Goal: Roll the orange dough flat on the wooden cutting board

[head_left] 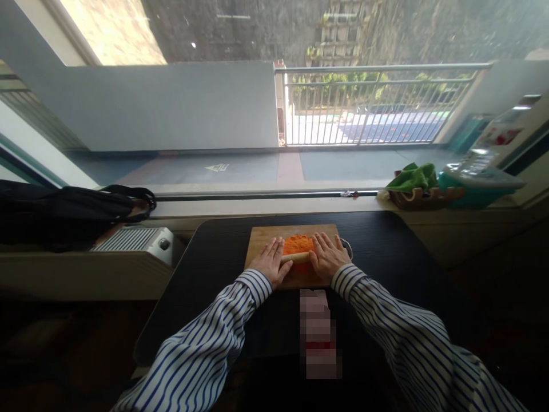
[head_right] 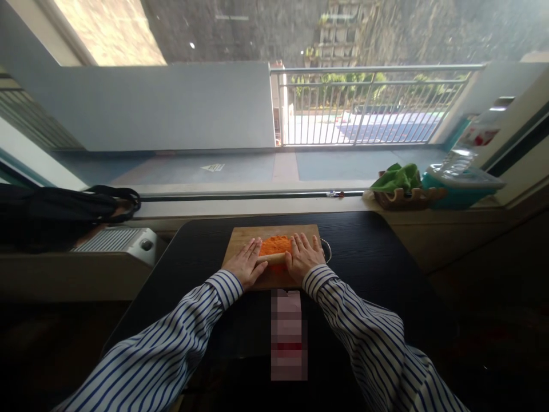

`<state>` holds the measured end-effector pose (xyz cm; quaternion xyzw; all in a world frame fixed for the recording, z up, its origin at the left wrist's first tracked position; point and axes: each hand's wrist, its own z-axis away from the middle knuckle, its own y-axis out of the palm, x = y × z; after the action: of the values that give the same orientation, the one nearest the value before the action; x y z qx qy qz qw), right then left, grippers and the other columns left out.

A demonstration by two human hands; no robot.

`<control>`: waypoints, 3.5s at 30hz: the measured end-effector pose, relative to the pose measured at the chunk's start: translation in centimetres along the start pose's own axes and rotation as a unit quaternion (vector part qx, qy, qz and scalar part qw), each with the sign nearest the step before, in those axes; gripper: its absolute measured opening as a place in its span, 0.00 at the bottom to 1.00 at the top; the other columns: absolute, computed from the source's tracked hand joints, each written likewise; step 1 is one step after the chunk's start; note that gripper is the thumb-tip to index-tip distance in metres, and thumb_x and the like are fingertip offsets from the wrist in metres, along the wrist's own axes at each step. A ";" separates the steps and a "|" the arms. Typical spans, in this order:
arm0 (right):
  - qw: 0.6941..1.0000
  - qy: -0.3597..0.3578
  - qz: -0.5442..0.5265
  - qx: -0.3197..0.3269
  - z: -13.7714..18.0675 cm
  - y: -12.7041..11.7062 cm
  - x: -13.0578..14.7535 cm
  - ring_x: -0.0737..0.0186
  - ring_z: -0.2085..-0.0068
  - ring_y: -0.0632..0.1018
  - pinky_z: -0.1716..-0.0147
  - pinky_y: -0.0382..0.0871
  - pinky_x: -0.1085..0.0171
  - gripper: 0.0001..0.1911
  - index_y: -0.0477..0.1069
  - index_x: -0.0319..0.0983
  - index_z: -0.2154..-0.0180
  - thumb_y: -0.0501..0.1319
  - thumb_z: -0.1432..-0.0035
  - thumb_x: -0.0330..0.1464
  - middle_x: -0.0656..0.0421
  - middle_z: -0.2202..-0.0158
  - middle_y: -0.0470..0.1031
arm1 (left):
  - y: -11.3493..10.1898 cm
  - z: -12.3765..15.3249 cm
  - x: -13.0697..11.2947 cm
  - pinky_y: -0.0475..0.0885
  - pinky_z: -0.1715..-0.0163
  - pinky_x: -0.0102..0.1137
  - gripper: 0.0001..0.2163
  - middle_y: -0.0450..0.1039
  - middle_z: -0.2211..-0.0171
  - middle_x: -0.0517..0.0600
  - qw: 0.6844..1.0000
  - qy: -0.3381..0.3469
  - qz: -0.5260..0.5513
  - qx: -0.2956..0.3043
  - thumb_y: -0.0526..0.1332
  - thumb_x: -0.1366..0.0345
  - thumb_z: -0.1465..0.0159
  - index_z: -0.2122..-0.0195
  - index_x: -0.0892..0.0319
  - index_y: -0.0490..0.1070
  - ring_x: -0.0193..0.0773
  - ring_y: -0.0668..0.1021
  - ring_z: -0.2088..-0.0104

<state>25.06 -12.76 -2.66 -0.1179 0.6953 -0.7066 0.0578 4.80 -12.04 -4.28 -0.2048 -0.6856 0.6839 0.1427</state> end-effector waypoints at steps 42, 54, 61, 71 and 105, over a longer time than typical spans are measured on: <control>0.996 0.077 -0.052 0.001 -10.3 0.1 -1.8 0.56 0.37 0.45 0.42 0.35 0.46 0.30 0.45 0.31 0.39 0.35 0.39 0.40 0.53 0.37 0.46 | -0.5 -9.9 5.1 0.46 0.40 0.40 0.30 0.46 0.38 0.55 0.998 -0.059 0.022 -0.018 0.36 0.51 0.36 0.38 0.67 0.44 0.42 0.49 0.38; 0.991 0.051 -0.043 -0.113 -12.2 0.1 -2.2 0.57 0.39 0.53 0.41 0.34 0.50 0.27 0.54 0.31 0.43 0.38 0.38 0.38 0.52 0.40 0.56 | -0.9 -11.7 5.7 0.45 0.40 0.38 0.32 0.48 0.38 0.56 0.997 -0.074 0.023 -0.003 0.35 0.50 0.36 0.39 0.70 0.46 0.41 0.50 0.38; 0.995 0.059 -0.060 -0.054 -11.9 0.2 -2.2 0.56 0.38 0.50 0.42 0.35 0.47 0.29 0.52 0.31 0.41 0.39 0.39 0.39 0.52 0.39 0.53 | -0.8 -10.6 5.0 0.47 0.40 0.39 0.29 0.50 0.39 0.56 0.997 -0.071 0.013 -0.014 0.35 0.53 0.35 0.40 0.69 0.49 0.41 0.51 0.38; 0.996 0.056 -0.055 0.052 -6.6 0.3 -1.3 0.56 0.37 0.45 0.42 0.31 0.45 0.33 0.46 0.33 0.39 0.34 0.39 0.45 0.54 0.37 0.45 | -0.2 -5.8 2.8 0.50 0.41 0.42 0.30 0.53 0.40 0.57 0.999 -0.035 -0.009 -0.026 0.36 0.51 0.36 0.40 0.68 0.51 0.44 0.54 0.39; 0.996 0.065 -0.057 0.022 -9.2 0.3 -1.8 0.57 0.37 0.43 0.43 0.31 0.44 0.32 0.44 0.35 0.39 0.32 0.38 0.44 0.54 0.36 0.45 | -0.9 -8.3 3.6 0.48 0.41 0.42 0.28 0.51 0.39 0.56 0.996 -0.062 -0.004 -0.058 0.38 0.53 0.36 0.40 0.66 0.50 0.44 0.53 0.39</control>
<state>24.52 -3.36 -3.14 -0.1096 0.6743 -0.7298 -0.0254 5.53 -3.01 -3.49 -0.1668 -0.7322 0.6541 0.0903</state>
